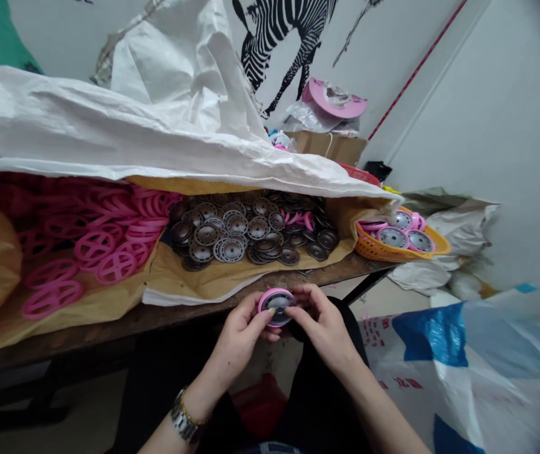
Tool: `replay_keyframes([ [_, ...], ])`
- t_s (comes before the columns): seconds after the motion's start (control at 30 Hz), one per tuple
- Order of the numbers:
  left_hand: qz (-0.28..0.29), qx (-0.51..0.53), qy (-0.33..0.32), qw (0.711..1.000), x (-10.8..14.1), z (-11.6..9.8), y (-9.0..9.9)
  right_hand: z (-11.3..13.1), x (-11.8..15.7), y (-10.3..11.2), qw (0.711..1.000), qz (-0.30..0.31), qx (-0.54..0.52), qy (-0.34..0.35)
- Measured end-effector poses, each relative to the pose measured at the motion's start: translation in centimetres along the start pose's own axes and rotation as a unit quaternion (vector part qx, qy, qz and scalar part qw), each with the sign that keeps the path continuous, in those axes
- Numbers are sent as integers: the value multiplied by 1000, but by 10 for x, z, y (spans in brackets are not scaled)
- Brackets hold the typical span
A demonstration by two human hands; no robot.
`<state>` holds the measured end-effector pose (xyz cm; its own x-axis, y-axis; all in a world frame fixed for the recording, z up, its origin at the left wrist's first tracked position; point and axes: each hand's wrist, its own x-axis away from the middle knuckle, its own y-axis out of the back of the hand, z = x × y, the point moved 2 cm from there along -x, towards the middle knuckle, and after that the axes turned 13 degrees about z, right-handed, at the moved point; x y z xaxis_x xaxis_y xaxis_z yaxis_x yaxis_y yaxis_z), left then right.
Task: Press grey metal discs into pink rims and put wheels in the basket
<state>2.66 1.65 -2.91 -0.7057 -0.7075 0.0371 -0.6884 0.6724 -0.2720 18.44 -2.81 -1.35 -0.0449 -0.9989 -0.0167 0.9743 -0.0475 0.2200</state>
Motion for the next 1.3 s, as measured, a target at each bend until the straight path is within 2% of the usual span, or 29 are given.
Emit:
replay_keyframes([
  [0.13, 26, -11, -10, 1000, 1, 0, -2, 3, 2, 0, 996, 43, -72, 6],
  [0.33, 57, -91, -25, 994, 5, -1, -6, 6, 9, -5, 997, 7, -71, 5],
  [0.67, -12, -249, -57, 967, 9, -1, -10, 1, 16, -15, 999, -17, -41, 2],
  [0.8, -20, -245, -32, 969, 5, 0, -9, -6, 12, -16, 997, -5, -76, -15],
  [0.97, 36, -269, -6, 963, 2, -7, -7, -11, 7, -11, 994, -2, -108, -35],
  [1.13, 69, -193, 56, 977, 4, 0, -8, -7, 8, -7, 994, 40, -91, -36],
  [1.3, 60, -240, 33, 968, 5, 10, -8, -6, 13, -7, 996, 9, -83, -24],
])
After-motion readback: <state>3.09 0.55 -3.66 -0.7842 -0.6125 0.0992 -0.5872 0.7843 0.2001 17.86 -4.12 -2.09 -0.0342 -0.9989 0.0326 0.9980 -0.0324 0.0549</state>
